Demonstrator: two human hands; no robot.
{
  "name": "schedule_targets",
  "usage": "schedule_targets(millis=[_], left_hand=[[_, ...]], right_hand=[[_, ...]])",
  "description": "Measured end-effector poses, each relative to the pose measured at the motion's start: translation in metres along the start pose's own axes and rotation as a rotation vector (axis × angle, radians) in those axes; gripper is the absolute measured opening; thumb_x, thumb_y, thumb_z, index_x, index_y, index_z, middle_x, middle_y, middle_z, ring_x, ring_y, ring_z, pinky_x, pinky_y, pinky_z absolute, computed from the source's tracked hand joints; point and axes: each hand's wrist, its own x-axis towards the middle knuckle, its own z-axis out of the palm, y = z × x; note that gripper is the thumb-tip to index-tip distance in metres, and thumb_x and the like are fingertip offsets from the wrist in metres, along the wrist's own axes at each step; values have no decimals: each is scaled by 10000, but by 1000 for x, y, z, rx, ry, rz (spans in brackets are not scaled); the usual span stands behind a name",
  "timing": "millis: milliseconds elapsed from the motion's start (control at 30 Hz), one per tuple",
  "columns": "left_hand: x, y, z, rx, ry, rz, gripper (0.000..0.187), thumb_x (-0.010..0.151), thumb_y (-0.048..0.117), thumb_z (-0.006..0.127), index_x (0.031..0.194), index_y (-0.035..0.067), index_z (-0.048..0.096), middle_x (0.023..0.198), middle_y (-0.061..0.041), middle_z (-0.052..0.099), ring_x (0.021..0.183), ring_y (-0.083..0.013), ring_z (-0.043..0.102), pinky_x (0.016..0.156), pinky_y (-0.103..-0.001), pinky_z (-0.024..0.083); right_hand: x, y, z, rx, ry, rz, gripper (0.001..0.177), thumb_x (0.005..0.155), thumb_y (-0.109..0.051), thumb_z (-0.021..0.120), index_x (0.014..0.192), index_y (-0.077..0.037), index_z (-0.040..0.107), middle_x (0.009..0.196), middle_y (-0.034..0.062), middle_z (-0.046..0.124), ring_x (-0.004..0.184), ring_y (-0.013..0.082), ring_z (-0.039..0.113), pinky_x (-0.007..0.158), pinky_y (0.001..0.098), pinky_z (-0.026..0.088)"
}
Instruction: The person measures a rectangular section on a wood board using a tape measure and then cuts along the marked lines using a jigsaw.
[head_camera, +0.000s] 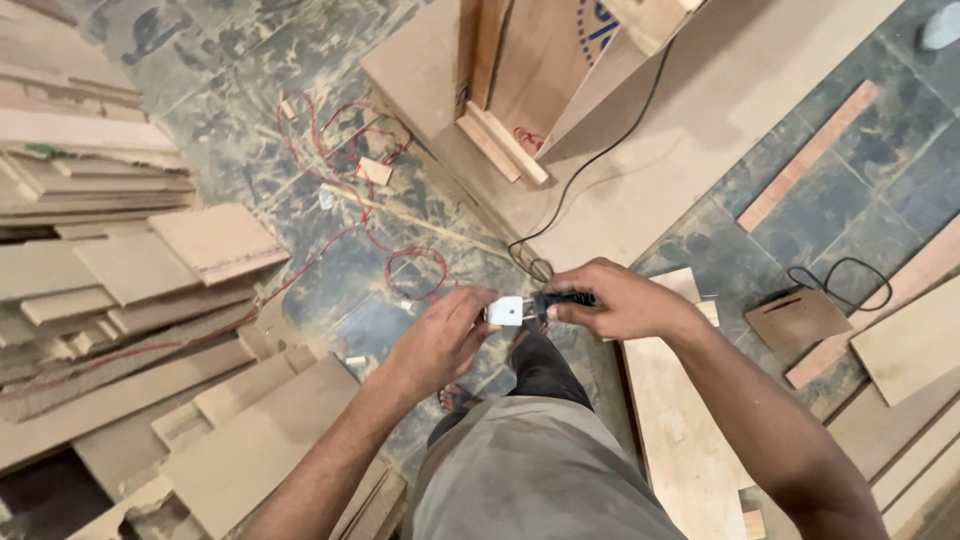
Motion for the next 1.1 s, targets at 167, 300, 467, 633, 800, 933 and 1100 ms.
schedule_targets(millis=[167, 300, 467, 633, 800, 933, 1100], left_hand=[[66, 0, 34, -86, 8, 74, 410, 895, 24, 700, 1273, 1, 543, 1178, -186, 655, 1082, -380, 653, 919, -442, 541], [112, 9, 67, -132, -115, -162, 402, 901, 84, 742, 1251, 8, 560, 1127, -189, 645, 1023, -383, 656, 864, -453, 531], [157, 2, 95, -159, -180, -143, 404, 897, 18, 663, 1287, 3, 558, 1181, -208, 622, 1074, -421, 625, 892, -474, 519], [194, -25, 130, -124, -125, -85, 420, 900, 26, 656, 1303, -14, 543, 1207, -209, 615, 1130, -422, 606, 956, -478, 496], [228, -61, 174, 61, 15, -130, 469, 898, 87, 698, 1326, -24, 540, 1304, -243, 587, 1220, -432, 550, 1051, -477, 445], [208, -95, 177, 54, 18, -204, 503, 856, 89, 695, 1330, -14, 560, 1319, -239, 594, 1242, -429, 541, 1053, -480, 429], [185, -142, 129, -18, 115, -453, 334, 880, 83, 704, 1205, 15, 671, 1172, -218, 697, 1088, -409, 658, 955, -461, 514]], right_hand=[[-24, 31, -56, 85, -2, 114, 191, 912, -165, 675, 1047, -34, 711, 720, 121, 727, 597, 204, 725, 605, 362, 564], [-39, 57, -90, 75, 80, -68, 174, 921, -133, 680, 1043, -10, 696, 781, 136, 735, 682, 226, 721, 646, 363, 550], [-40, 88, -130, -52, -26, 130, 182, 899, -157, 697, 1008, -12, 708, 760, 198, 705, 696, 360, 666, 668, 421, 503], [-31, 133, -158, -102, 42, 69, 201, 853, -136, 706, 1027, -37, 726, 842, 177, 739, 794, 370, 698, 697, 460, 514], [18, 227, -186, -582, 142, 214, 177, 861, -205, 687, 1005, -127, 753, 916, 125, 745, 879, 349, 693, 775, 484, 504], [43, 308, -218, -972, 338, 404, 239, 898, -131, 665, 1111, -199, 751, 981, 72, 730, 999, 263, 696, 944, 425, 453], [55, 328, -236, -823, 863, 330, 367, 769, -171, 751, 1135, -143, 758, 1120, 136, 697, 1113, 352, 628, 944, 515, 381]])
